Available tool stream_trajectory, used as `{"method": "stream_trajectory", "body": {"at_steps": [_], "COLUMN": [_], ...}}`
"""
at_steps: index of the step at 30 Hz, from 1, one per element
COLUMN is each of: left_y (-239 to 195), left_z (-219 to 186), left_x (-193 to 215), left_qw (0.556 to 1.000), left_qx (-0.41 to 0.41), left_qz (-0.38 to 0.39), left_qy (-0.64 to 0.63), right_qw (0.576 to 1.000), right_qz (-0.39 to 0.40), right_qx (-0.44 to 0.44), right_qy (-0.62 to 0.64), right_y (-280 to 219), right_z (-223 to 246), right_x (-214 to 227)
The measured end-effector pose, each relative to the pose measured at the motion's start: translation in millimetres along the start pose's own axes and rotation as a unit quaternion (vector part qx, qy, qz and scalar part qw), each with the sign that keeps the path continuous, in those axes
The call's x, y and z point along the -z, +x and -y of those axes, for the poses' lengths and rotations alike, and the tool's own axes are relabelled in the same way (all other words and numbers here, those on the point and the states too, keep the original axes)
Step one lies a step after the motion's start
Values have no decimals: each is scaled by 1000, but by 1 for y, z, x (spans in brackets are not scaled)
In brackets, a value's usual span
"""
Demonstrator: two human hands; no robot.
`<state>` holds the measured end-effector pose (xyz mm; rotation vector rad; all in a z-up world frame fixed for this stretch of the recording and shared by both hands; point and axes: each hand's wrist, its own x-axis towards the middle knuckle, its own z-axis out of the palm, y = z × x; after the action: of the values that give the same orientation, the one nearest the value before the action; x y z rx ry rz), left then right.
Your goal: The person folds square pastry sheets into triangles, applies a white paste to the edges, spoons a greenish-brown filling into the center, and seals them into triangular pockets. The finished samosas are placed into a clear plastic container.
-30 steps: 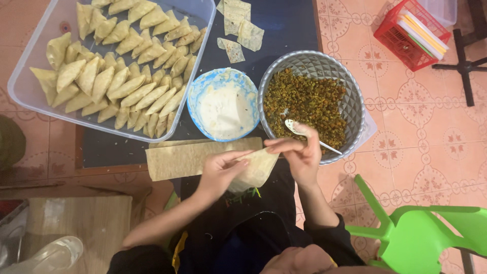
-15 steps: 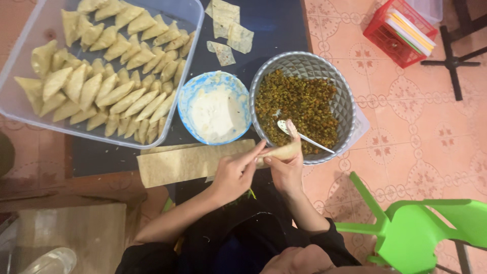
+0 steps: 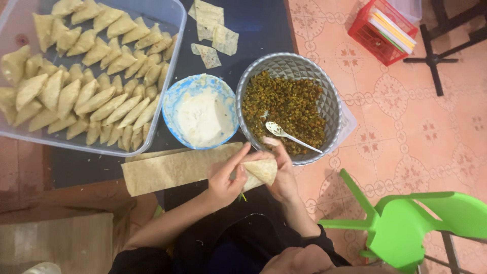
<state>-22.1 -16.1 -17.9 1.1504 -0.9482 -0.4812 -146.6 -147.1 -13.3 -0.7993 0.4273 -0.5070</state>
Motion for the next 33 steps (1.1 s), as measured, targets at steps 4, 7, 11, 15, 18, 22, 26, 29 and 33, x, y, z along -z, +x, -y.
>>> {"method": "stream_trajectory", "body": {"at_steps": [4, 7, 11, 15, 18, 22, 26, 29, 33], "left_y": [-10, -10, -6, -3, 0, -6, -13, -9, 5], "left_z": [1, 11, 18, 11, 9, 15, 18, 9, -14], "left_x": [-24, -30, -21, -17, -21, -23, -22, -14, 28], "left_qw": [950, 899, 857, 870, 868, 855, 832, 851, 865], "left_qx": [84, 136, 171, 119, 114, 116, 130, 137, 309], "left_qz": [-38, -100, -114, -65, -65, -69, -69, -21, 210], "left_qy": [-299, -404, -472, -474, -478, -500, -535, -506, -335], "right_qw": [982, 945, 951, 979, 746, 713, 882, 970, 975], "right_qz": [-25, -39, -13, 30, 26, 71, 7, -2, 83], "right_qx": [148, 227, 227, 170, 393, 510, 379, 184, 134], "right_qy": [-114, -232, -209, -112, -537, -475, -280, -159, -156], "right_y": [2, 6, 3, -11, -16, -14, -9, -8, -20], "right_z": [-10, -11, -4, -18, -38, -45, -33, -20, 7], "right_x": [0, 1, 6, 7, 8, 12, 17, 29, 45]}}
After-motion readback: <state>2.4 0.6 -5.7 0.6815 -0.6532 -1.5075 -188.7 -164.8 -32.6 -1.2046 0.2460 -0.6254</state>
